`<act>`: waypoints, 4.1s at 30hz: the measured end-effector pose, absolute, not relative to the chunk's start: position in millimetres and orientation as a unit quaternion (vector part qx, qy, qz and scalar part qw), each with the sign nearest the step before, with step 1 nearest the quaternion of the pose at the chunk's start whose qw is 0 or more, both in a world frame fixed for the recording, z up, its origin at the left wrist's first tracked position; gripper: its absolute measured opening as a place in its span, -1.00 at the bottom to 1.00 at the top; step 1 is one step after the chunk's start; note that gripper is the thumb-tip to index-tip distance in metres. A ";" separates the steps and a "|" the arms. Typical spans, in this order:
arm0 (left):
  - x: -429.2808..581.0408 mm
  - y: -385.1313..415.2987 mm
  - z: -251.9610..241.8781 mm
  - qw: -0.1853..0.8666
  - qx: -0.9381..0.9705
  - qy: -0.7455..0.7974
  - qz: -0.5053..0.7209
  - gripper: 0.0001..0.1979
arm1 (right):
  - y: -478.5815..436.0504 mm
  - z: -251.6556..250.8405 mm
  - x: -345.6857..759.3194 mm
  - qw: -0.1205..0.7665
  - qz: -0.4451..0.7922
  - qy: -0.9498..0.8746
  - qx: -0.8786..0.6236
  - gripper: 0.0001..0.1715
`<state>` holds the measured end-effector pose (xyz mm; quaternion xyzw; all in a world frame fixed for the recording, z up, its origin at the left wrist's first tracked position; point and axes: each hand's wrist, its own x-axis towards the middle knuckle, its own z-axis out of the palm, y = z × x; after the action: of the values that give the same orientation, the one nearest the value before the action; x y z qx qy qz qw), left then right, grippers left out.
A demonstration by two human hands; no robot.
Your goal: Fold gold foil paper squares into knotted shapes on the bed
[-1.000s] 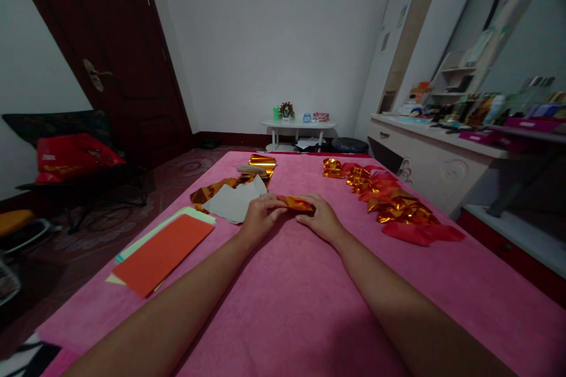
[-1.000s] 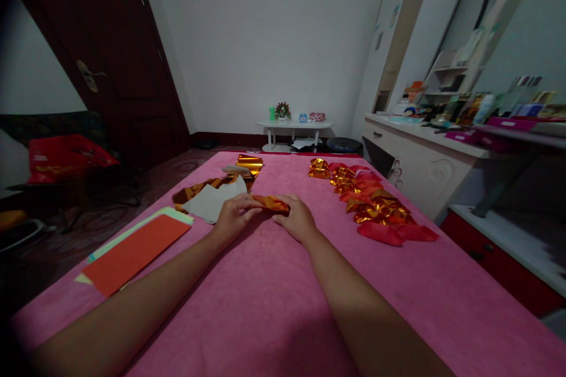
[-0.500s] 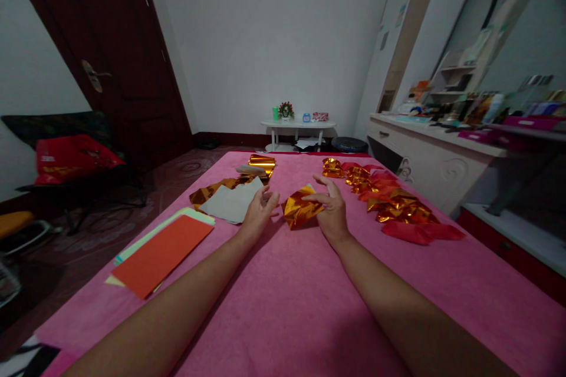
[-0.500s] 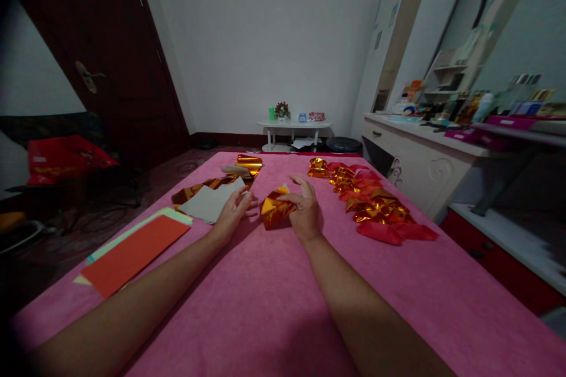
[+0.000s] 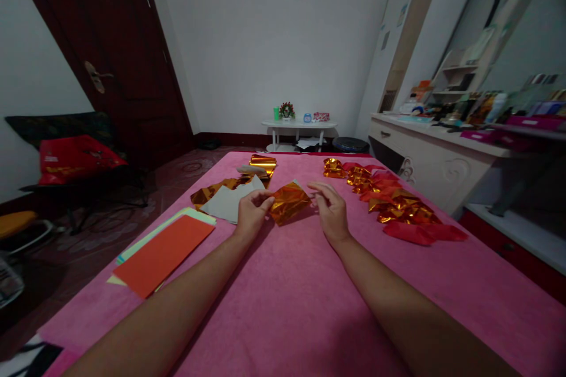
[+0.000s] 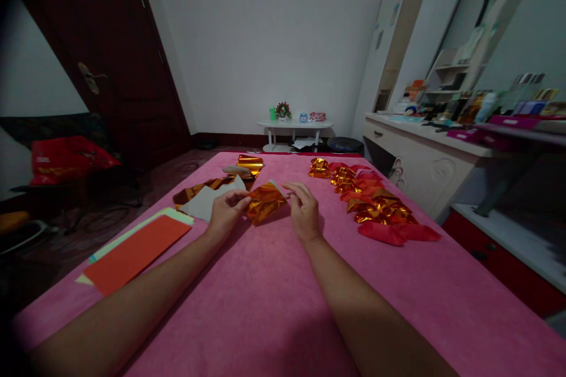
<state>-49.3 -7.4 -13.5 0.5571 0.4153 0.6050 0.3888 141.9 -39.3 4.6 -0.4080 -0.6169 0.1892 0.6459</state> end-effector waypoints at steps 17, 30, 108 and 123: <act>-42.7 -27.1 -1.8 0.212 0.705 0.388 0.554 -0.87 | -32.7 -2.1 135.3 0.623 0.250 -0.605 -0.429 -0.73; -43.7 -30.1 1.5 0.165 0.725 0.362 0.562 -0.86 | -31.4 -1.9 139.6 0.618 0.341 -0.581 -0.406 -0.72; -41.1 -25.1 -2.6 0.300 0.667 0.379 0.567 -0.83 | -23.6 -8.1 142.3 0.719 0.428 -0.400 -0.374 -0.78; -41.5 -28.5 0.6 0.297 0.667 0.384 0.565 -0.80 | -23.8 -6.7 144.7 0.729 0.412 -0.383 -0.391 -0.77</act>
<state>-41.5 -28.5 0.6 0.6670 0.3844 0.5651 0.2967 144.7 -23.8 -6.7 -0.3911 -0.3828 0.4116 0.7288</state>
